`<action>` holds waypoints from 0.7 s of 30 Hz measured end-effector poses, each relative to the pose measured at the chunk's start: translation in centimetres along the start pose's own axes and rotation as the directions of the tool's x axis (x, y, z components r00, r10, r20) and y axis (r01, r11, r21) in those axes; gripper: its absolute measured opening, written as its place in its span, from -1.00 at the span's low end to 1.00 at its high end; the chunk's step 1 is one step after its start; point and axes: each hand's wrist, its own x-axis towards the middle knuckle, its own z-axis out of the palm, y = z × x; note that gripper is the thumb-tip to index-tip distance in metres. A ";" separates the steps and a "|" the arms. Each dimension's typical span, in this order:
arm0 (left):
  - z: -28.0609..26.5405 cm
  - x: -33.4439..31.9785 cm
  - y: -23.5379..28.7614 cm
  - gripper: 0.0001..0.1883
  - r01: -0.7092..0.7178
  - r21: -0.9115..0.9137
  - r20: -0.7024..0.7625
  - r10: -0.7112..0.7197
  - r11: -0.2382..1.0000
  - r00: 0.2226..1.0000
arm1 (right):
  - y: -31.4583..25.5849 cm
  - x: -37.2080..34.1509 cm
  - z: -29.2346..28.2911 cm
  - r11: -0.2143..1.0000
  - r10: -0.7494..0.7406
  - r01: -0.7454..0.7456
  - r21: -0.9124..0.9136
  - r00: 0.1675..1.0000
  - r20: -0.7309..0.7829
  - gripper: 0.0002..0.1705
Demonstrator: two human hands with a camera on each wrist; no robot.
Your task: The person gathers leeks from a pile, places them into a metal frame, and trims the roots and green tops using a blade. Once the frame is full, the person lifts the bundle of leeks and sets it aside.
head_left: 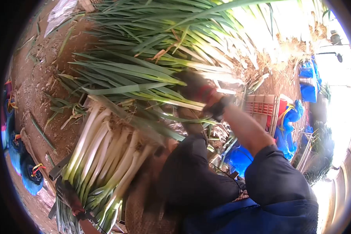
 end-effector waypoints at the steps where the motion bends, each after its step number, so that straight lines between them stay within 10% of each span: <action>1: 0.4 0.2 -0.5 -0.54 0.003 0.006 0.007 -0.003 1.000 1.000 | 5.2 -0.6 0.5 0.974 0.166 -0.144 -0.172 0.979 0.118 -0.44; 6: 0.7 0.2 -1.2 -0.54 -0.033 0.001 -0.044 0.033 0.999 0.998 | 19.2 -5.2 0.5 0.769 0.340 -0.258 -0.585 0.940 0.032 0.04; 9: 0.0 0.0 -1.0 -0.48 0.013 -0.067 0.010 -0.013 0.998 1.000 | 21.2 -5.8 2.5 0.737 0.203 -0.215 -0.640 0.975 -0.093 -0.22; 13: -2.5 -1.5 0.6 -0.40 0.073 -0.329 0.049 -0.060 0.941 0.997 | 19.6 -4.8 0.7 0.738 0.434 -0.288 -0.611 0.895 0.102 -0.57; 21: -14.0 -7.6 8.0 -0.47 0.074 -0.831 -0.060 -0.221 0.552 0.973 | 12.4 -5.6 -9.3 0.911 0.377 -0.243 -0.334 0.818 0.434 -0.49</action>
